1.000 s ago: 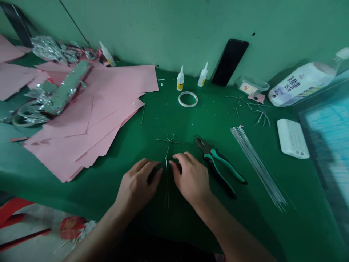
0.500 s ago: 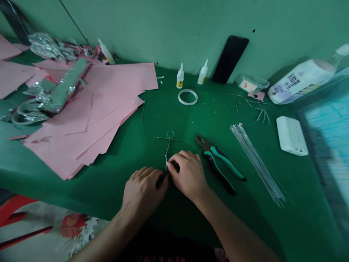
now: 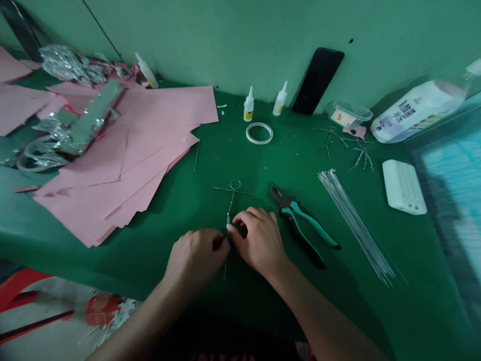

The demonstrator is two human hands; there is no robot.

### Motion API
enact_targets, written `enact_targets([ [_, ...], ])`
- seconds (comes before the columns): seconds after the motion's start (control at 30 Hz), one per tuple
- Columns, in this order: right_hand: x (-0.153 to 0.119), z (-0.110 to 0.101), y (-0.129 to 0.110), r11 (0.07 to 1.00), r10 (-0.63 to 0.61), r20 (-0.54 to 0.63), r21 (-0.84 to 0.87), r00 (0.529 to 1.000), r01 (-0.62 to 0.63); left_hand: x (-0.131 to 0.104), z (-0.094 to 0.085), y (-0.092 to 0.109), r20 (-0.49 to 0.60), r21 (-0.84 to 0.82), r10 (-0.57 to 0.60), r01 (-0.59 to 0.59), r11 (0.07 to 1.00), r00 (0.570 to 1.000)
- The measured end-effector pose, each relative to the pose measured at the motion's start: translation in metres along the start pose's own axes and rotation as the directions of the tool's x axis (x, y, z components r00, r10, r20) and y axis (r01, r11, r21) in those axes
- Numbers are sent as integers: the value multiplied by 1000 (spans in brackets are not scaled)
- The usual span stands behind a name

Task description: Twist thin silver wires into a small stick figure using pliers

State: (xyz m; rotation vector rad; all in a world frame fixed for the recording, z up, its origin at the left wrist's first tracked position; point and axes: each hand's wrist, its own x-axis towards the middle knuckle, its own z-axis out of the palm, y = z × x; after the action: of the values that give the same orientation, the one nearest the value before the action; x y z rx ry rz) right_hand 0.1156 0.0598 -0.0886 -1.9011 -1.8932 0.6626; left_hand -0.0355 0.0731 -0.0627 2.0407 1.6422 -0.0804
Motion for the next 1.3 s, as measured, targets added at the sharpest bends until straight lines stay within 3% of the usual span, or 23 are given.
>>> enact_targets([
  [0.17, -1, 3, -2, 1000, -3, -26, -10, 1000, 2, 2, -3, -3, 41, -37, -3, 4, 999, 999],
  [0.43, -2, 3, -2, 1000, 4, -28, -17, 1000, -5, 3, 0, -4, 2, 0, 24, -24, 1000, 1000],
  [0.87, -1, 6, -9, 994, 45, -41, -93, 998, -49, 6, -8, -3, 96, 56, 43, -49, 997, 994],
  [1.3, 2, 5, -14, 984, 46, -36, -171, 998, -52, 5, -11, -3, 70, 73, -22, 17, 997, 997],
])
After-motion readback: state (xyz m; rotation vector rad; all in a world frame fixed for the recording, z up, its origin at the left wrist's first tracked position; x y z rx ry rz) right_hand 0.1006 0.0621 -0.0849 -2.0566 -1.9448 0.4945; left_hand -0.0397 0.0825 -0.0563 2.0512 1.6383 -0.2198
